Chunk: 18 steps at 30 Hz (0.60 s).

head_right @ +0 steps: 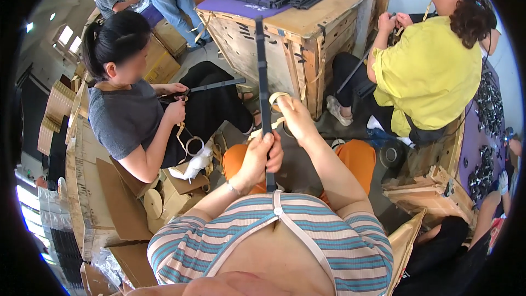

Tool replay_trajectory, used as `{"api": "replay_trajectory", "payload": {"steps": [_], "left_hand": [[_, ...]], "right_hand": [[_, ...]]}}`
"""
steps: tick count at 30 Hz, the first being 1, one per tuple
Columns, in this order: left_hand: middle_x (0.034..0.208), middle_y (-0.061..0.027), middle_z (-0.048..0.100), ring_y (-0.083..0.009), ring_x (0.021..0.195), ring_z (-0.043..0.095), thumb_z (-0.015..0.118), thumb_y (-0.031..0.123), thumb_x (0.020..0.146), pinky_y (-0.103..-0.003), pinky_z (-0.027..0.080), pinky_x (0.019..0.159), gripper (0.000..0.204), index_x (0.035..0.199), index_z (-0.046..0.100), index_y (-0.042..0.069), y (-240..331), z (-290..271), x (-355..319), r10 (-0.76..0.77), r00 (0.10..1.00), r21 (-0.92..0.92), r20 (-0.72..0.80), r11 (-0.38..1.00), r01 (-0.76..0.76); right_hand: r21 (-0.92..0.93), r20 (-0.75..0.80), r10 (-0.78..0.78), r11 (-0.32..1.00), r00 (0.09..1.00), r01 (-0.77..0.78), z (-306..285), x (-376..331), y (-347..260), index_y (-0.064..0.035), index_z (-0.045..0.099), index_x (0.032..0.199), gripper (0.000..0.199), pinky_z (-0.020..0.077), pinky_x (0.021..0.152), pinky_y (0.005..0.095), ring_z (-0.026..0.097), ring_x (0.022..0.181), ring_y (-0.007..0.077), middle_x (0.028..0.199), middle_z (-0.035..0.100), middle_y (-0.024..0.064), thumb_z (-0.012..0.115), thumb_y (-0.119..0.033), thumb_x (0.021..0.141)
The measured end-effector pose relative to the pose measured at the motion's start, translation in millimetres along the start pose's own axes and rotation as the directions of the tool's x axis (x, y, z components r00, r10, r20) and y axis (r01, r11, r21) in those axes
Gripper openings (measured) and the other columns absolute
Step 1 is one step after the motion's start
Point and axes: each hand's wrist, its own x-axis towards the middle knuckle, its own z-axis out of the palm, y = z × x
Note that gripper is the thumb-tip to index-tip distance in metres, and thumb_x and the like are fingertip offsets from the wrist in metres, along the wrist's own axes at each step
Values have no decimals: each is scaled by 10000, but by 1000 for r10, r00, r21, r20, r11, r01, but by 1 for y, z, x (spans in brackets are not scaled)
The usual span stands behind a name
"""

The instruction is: Assembling plastic parts by attaching a component to a long black rod using adhesive tape strips.

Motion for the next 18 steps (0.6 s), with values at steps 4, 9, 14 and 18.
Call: {"api": "replay_trajectory", "payload": {"steps": [4, 9, 14, 18], "left_hand": [[598, -10, 365, -92, 410, 309, 402, 262, 942, -228, 247, 351, 196, 929, 414, 67, 49, 7, 61, 185, 971, 218, -154, 964, -149], [551, -43, 447, -147, 405, 408, 448, 194, 867, -281, 317, 366, 212, 749, 496, 25, 143, -20, 209, 434, 877, 533, -209, 802, -270], [626, -186, 611, -262, 604, 632, 493, 231, 782, -360, 490, 540, 325, 724, 615, -65, 239, -108, 400, 744, 656, 992, -127, 101, 78], [1001, -239, 610, -307, 977, 596, 490, 357, 775, -387, 441, 869, 457, 945, 645, -38, 262, -90, 486, 738, 650, 963, -184, 2, 271]], "right_hand": [[-192, -81, -240, 956, 967, 221, -36, 40, 21, -85, 548, 1093, 253, 307, 470, 183, 395, 548, 25, 738, 509, -58, 485, -254, 915], [-763, 20, -397, 587, 918, 270, -97, 81, 66, -30, 585, 961, 240, 429, 601, 287, 536, 651, 183, 787, 587, 88, 448, -222, 916], [-470, 5, 94, 879, 996, -81, -111, 70, 123, -12, 601, 895, 325, 458, 655, 343, 593, 731, 297, 746, 606, 128, 368, -237, 917], [-663, -1, 58, 747, 998, -44, -141, 77, 127, -14, 589, 937, 364, 459, 668, 356, 598, 727, 275, 742, 615, 119, 335, -273, 912]]}}
